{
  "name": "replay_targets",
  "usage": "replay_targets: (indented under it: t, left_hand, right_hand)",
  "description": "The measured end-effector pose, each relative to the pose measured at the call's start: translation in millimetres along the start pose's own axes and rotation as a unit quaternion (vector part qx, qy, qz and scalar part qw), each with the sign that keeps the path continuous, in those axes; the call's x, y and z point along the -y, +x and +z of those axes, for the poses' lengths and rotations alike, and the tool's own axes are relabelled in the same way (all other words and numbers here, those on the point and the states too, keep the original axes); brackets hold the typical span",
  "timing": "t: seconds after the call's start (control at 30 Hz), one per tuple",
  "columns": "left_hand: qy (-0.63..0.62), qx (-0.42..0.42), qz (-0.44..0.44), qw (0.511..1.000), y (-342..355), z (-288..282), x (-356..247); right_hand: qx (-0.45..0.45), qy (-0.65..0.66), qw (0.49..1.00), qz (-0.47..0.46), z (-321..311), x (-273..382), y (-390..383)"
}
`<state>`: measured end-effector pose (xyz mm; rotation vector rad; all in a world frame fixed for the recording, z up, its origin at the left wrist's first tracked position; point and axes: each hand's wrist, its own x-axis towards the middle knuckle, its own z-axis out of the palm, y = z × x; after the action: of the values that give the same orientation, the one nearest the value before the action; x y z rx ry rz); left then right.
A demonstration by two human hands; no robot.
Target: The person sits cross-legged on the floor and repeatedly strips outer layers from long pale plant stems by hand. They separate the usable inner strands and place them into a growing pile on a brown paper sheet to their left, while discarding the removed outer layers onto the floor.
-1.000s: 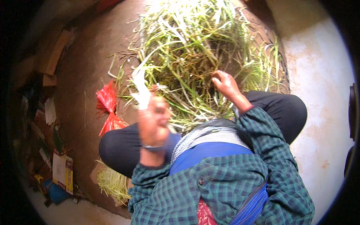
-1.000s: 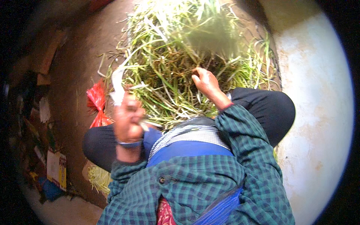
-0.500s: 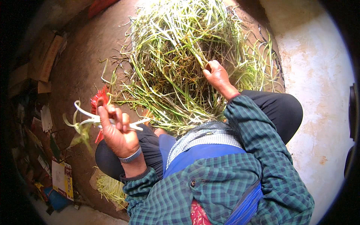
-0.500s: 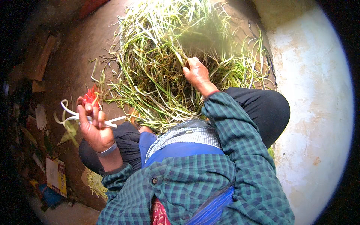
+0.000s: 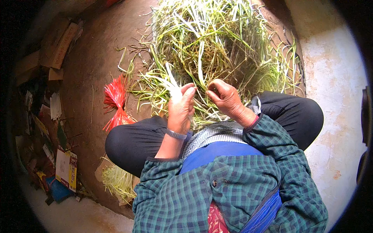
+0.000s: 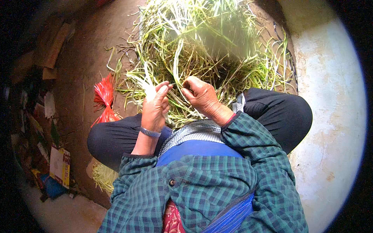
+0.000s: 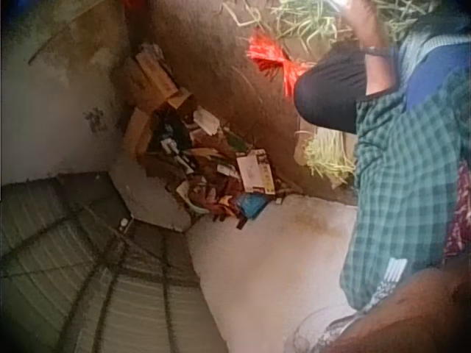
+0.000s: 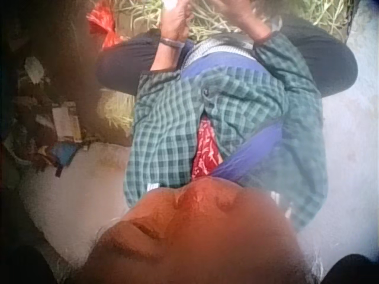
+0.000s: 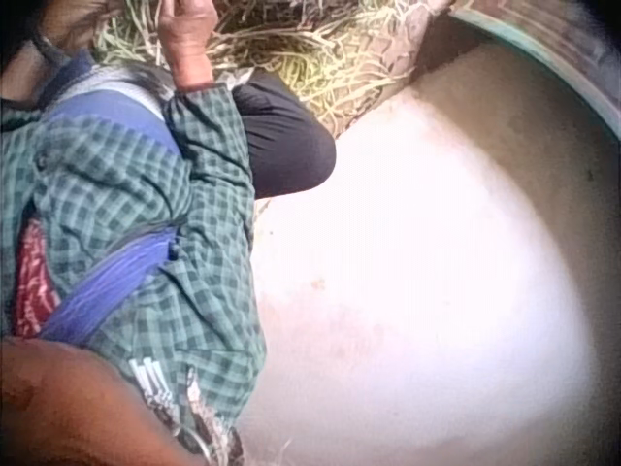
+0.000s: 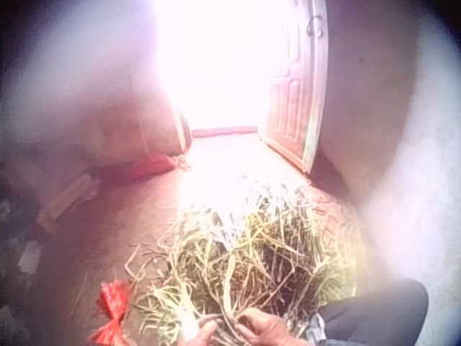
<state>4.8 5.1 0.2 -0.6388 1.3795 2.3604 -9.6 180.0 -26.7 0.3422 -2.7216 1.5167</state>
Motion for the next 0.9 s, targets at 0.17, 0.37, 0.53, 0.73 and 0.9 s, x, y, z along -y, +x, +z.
replay_targets:
  t: [0.17, 0.37, 0.53, 0.73, 0.9]
  left_hand:
    - [0.025, 0.005, 0.006, 1.0, 9.4, 7.6, 11.4]
    - [0.021, -0.027, 0.033, 0.999, 13.4, 9.0, 12.8]
    - [0.065, -0.004, 0.045, 0.997, 12.9, 11.4, 16.1]
    - [-0.001, -0.041, 0.067, 0.997, 13.3, 12.6, 6.8]
    - [-0.049, -0.036, 0.118, 0.991, 12.4, 10.1, -9.5]
  right_hand:
    - [0.021, -0.05, 0.997, -0.046, 5.7, 9.1, -7.8]
    - [0.113, 0.369, 0.887, 0.254, 2.8, 3.1, 4.0]
    - [0.072, 0.472, 0.831, 0.287, 5.8, 0.7, 19.5]
    - [0.031, 0.47, 0.817, 0.333, 10.6, -6.8, 18.2]
    - [0.005, 0.422, 0.827, 0.371, -0.7, -17.2, 9.4]
